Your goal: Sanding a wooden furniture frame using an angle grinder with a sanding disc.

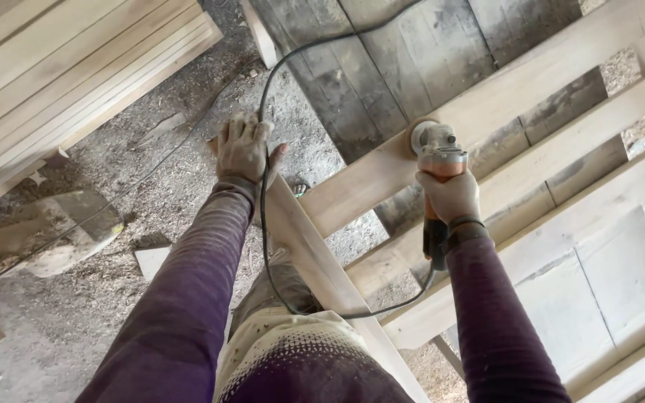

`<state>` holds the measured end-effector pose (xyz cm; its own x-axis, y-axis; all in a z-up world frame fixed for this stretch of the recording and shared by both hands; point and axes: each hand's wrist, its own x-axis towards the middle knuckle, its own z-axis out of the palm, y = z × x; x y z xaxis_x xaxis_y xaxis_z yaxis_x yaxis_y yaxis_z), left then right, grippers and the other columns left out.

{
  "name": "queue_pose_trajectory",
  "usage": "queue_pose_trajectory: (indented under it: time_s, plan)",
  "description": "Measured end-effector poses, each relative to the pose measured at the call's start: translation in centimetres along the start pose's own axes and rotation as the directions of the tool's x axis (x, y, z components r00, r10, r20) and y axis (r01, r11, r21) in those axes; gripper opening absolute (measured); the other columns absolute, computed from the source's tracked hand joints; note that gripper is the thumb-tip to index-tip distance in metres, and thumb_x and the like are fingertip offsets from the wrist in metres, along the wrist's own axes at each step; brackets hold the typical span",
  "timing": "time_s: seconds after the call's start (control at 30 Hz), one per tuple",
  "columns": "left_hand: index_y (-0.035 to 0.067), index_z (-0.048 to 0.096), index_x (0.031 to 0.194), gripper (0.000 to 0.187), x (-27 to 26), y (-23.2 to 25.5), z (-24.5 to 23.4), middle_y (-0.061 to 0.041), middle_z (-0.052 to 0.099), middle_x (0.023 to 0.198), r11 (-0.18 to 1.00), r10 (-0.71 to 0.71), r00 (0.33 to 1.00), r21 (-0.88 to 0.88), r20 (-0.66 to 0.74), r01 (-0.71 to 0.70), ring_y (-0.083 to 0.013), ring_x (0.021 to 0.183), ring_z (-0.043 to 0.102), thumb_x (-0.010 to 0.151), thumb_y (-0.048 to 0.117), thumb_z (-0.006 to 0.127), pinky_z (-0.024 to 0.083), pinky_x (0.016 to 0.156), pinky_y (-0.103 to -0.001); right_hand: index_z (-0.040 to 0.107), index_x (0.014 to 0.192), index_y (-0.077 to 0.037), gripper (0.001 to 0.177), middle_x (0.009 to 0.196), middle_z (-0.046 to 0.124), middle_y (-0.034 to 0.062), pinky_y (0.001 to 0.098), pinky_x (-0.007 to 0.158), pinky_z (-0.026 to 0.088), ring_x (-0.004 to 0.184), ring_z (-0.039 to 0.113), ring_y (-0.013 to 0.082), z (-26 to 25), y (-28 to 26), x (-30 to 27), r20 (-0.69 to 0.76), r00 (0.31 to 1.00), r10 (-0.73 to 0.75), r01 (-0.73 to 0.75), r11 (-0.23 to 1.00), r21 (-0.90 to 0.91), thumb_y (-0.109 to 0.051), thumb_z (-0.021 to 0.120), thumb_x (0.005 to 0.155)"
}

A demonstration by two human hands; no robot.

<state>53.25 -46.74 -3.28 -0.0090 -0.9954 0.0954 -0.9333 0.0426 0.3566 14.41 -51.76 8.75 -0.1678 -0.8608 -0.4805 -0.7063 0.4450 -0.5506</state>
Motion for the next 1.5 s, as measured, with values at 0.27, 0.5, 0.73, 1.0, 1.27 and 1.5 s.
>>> queue_pose_trajectory:
  time_s: [0.27, 0.5, 0.73, 1.0, 1.27, 1.5]
  plan:
    - [0.007, 0.060, 0.129, 0.070, 0.3, 1.6, -2.6, -0.025, 0.058, 0.143, 0.997, -0.045, 0.996, -0.059, 0.082, 0.049, -0.0475, 0.139, 0.043, 0.105, 0.066, 0.033, 0.028, 0.118, -0.060, 0.068, 0.109, -0.004, 0.048, 0.091, 0.076, 0.0126, 0.0388, 0.077, 0.061, 0.081, 0.075, 0.0246, 6.5, -3.3, -6.2, 0.080, 0.985, -0.155, 0.164, 0.978, -0.132, -0.032, 0.084, 0.073]
    - [0.007, 0.061, 0.128, 0.061, 0.4, 1.3, -1.4, -0.026, 0.058, 0.142, 1.000, 0.000, 1.000, -0.023, -0.032, -0.001, -0.0472, 0.138, 0.043, 0.107, 0.061, 0.043, 0.027, 0.116, -0.060, 0.063, 0.098, -0.002, 0.050, 0.078, 0.073, 0.0165, 0.0447, 0.065, 0.061, 0.068, 0.073, 0.0325, 9.9, -4.8, -10.3, 0.172, 0.954, -0.245, 0.286, 0.913, -0.292, -0.042, 0.080, 0.073]
    - [0.005, 0.062, 0.124, 0.060, 0.7, 2.0, -2.6, -0.025, 0.058, 0.142, 0.998, -0.037, 0.999, -0.056, 0.023, 0.039, -0.0459, 0.138, 0.043, 0.105, 0.059, 0.044, 0.027, 0.116, -0.058, 0.062, 0.095, -0.004, 0.049, 0.078, 0.072, 0.0177, 0.0484, 0.063, 0.058, 0.069, 0.071, 0.0373, 9.5, -4.5, -11.8, 0.170, 0.942, -0.291, 0.329, 0.900, -0.284, -0.041, 0.082, 0.071]
    - [0.005, 0.063, 0.130, 0.069, 0.7, 0.7, -0.8, -0.023, 0.059, 0.143, 1.000, -0.017, 0.999, -0.023, 0.040, 0.018, -0.0463, 0.141, 0.040, 0.105, 0.064, 0.037, 0.024, 0.117, -0.059, 0.058, 0.098, -0.007, 0.044, 0.080, 0.071, 0.0140, 0.0441, 0.062, 0.060, 0.066, 0.071, 0.0310, 9.0, 0.1, -13.2, 0.251, 0.944, -0.215, 0.291, 0.901, -0.322, -0.038, 0.079, 0.075]
    - [0.008, 0.063, 0.131, 0.074, 0.7, 1.5, -2.1, -0.023, 0.059, 0.143, 0.995, -0.060, 0.997, -0.076, 0.040, 0.062, -0.0485, 0.141, 0.041, 0.105, 0.069, 0.029, 0.024, 0.118, -0.061, 0.058, 0.100, -0.006, 0.047, 0.080, 0.071, 0.0120, 0.0391, 0.057, 0.062, 0.062, 0.070, 0.0229, 6.5, 2.8, -14.7, 0.250, 0.947, -0.199, 0.285, 0.882, -0.376, -0.035, 0.083, 0.073]
    - [0.007, 0.063, 0.128, 0.067, 0.5, 0.4, -1.1, -0.026, 0.060, 0.140, 0.999, -0.029, 0.997, 0.030, 0.078, 0.027, -0.0479, 0.140, 0.042, 0.107, 0.065, 0.038, 0.025, 0.117, -0.062, 0.061, 0.105, -0.006, 0.048, 0.087, 0.074, 0.0101, 0.0349, 0.058, 0.064, 0.064, 0.073, 0.0191, 3.8, 6.1, -11.9, 0.146, 0.971, -0.190, 0.232, 0.896, -0.379, -0.037, 0.083, 0.076]
